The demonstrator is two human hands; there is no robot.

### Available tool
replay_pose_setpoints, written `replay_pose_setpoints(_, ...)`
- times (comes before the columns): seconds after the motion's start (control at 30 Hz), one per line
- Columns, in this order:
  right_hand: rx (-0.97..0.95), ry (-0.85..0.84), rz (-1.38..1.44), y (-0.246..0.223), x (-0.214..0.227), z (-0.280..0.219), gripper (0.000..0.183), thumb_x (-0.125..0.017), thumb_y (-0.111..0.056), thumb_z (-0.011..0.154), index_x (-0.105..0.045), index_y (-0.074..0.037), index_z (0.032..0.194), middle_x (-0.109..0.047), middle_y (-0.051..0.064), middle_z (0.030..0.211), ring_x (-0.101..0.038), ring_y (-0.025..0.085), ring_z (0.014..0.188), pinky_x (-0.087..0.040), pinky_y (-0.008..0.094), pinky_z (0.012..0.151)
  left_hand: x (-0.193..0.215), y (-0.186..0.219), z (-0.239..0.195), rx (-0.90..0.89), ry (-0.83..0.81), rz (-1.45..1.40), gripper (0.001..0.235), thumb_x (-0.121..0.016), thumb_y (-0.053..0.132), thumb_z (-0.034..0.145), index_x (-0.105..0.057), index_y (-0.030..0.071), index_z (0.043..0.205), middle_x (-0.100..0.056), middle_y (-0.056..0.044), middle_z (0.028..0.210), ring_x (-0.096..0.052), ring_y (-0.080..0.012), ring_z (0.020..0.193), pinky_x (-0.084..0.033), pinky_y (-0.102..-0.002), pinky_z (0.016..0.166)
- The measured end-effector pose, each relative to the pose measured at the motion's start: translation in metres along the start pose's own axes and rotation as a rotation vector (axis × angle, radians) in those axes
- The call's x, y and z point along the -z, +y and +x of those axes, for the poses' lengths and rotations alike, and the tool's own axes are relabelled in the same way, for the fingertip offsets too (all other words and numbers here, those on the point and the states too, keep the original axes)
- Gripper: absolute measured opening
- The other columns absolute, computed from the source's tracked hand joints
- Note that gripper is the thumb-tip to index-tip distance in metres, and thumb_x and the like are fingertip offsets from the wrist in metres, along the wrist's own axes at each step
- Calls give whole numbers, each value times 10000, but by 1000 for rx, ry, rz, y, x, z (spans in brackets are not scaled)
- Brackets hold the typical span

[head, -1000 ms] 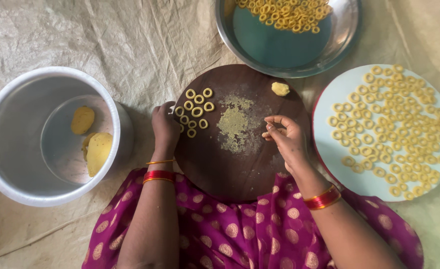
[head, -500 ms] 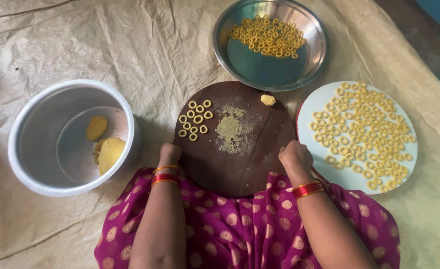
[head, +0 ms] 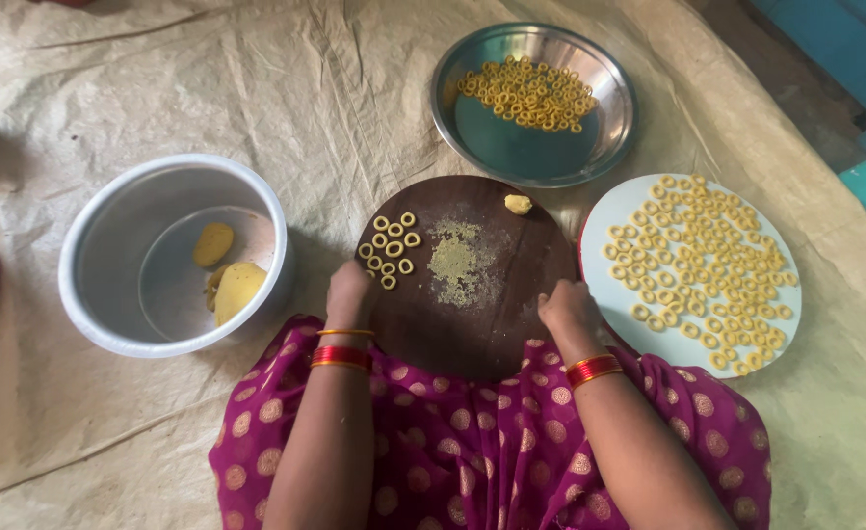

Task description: The person shapes yellow dough into small ring-shaped snacks by hand. They roll small pieces of dough into thin ropes, form them into circles, and place the finished rings onto a nearby plate.

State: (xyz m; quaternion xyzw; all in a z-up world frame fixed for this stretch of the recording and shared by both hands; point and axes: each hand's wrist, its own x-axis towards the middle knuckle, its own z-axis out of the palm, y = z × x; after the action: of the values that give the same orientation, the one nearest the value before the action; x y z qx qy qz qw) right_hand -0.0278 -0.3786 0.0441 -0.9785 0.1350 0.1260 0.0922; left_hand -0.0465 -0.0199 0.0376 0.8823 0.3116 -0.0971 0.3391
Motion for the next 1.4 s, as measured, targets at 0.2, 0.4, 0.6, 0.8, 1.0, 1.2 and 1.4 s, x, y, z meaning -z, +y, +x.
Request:
replay_pose_setpoints(0.2,182,46,-50,-19,-15,-19,419,-729,-388,903,-703,-97,1203,-595,239,1331,-632,407,1199,-543,476,993,95,26,-76,-260,101,43,263,-616,216,922,-793,31,984,-755,-261,970,-726,-404,956,-568,-447,897)
replay_pose_setpoints(0.4,307,-96,-122,-29,-21,-36,432,-738,-391,900,-686,-103,1218,-632,197,1304,-615,385,1233,-535,488,1007,154,-22,-147,-451,192,-184,168,-701,143,842,-787,44,947,-770,-168,875,-750,-279,791,-565,-392,754)
replay_pose_setpoints(0.6,375,-336,-285,-34,-7,-28,474,-748,-424,889,-707,-102,1235,-686,149,1305,-641,356,1236,-528,490,1037,179,-34,-189,-448,218,-346,204,-691,197,934,-761,5,924,-756,-129,795,-722,-201,748,-542,-348,721)
replay_pose_setpoints(0.8,268,-327,-243,-44,0,-32,493,-747,-468,898,-726,-91,1215,-705,160,1253,-662,368,1192,-545,483,1005,143,29,-165,-489,161,-602,225,-634,207,973,-731,4,968,-768,-106,832,-733,-172,747,-571,-322,719)
replay_pose_setpoints(1.0,274,-255,-74,-43,19,-5,353,-736,-426,889,-765,-128,1076,-740,134,1118,-689,349,1099,-541,490,976,78,66,-95,-394,224,-512,335,-716,286,923,-728,-17,1067,-769,-194,948,-761,-274,865,-572,-368,783)
replay_pose_setpoints(1.2,567,297,281,-50,31,81,313,-738,-191,908,-678,-57,1184,-699,201,1134,-656,406,1079,-525,493,949,46,46,-44,-251,73,-321,384,-770,346,859,-758,15,1054,-776,-180,978,-771,-284,929,-580,-369,823)
replay_pose_setpoints(1.4,768,375,343,-69,5,136,464,-784,-165,823,-632,-75,1252,-659,197,1272,-628,379,1151,-511,461,989,62,54,-26,-230,136,-328,331,-738,338,892,-752,40,1035,-768,-165,906,-763,-297,850,-575,-391,786)
